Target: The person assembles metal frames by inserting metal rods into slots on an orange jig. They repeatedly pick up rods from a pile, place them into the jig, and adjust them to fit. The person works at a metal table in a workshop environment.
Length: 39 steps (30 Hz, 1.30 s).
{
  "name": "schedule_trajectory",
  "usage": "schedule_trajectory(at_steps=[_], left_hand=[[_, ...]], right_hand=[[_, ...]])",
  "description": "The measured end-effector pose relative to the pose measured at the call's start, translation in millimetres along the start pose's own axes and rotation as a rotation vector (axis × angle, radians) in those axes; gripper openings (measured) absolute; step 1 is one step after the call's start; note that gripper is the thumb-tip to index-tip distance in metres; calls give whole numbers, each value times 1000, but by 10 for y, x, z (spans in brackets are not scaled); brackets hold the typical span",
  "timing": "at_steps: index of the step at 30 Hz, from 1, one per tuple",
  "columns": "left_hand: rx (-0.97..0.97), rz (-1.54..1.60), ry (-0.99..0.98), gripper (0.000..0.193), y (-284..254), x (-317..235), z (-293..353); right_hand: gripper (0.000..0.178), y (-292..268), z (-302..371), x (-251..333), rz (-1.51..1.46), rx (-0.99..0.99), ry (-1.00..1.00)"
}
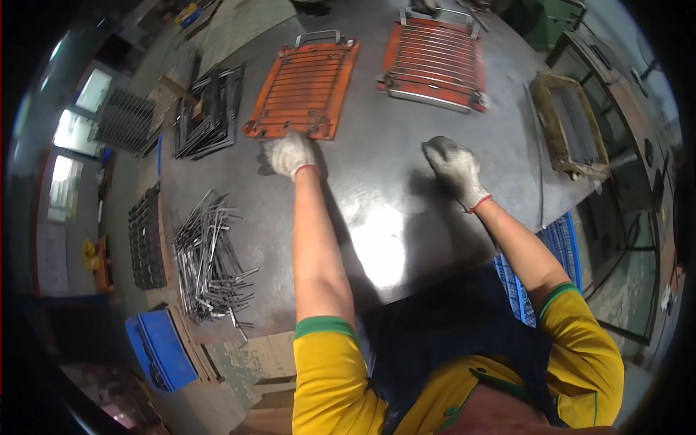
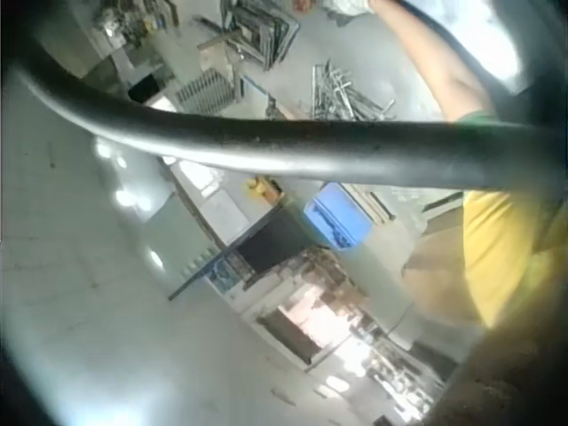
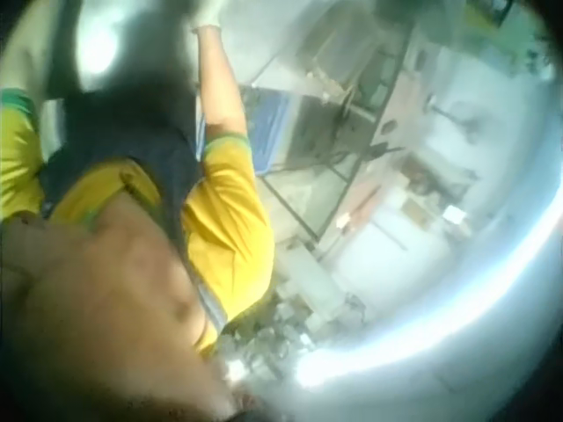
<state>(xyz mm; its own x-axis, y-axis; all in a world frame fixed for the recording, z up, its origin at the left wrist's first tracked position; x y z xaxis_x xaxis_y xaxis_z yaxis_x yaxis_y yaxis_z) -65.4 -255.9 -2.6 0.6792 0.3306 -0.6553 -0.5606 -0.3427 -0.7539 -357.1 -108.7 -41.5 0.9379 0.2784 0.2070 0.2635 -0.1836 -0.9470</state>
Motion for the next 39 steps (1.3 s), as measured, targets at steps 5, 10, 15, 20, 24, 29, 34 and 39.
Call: schedule_trajectory(at_steps=[5,10,15,20,24,29,34,39], left_hand=[[176,-1021,294,27,196,455,-225],[216,-909,411,28,-510,856,395],[79,-394,584,32,-993,1515,907],[397,897,-7,60,-1153,1258,1776],[316,675,-53,65,-1133,1190,1939],[356,683,-5,65,-1123,1525,1882],[348,728,2,64,-1156,1177,2100],[372,752,-58,60,-1157,1201,1949]], right_hand=[[34,287,81,-145,18,-57,40],[38,-699,74,-41,-1128,148,492],[39,-1644,448,-903,-737,-84,532],[44,-1909,802,-1975,-23,156,819],[32,-1613,775,-2373,200,311,818],[27,-1533,430,-2326,318,568,782],[25,-1573,423,-2425,214,393,889],[26,-1623,739,-2966,-164,326,787]])
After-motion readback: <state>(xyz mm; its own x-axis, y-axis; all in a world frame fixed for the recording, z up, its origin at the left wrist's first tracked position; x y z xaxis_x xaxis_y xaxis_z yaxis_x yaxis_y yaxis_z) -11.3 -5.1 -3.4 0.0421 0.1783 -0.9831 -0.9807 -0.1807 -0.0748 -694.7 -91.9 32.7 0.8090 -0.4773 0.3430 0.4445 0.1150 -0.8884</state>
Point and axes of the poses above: each hand's wrist, its own z-axis away from the middle knuckle, its own y-axis out of the palm, x = y × z, the point moved 2 cm from there along -z, towards the middle knuckle, and after that the axes turned 13 degrees about x, right-handed, at the moved point
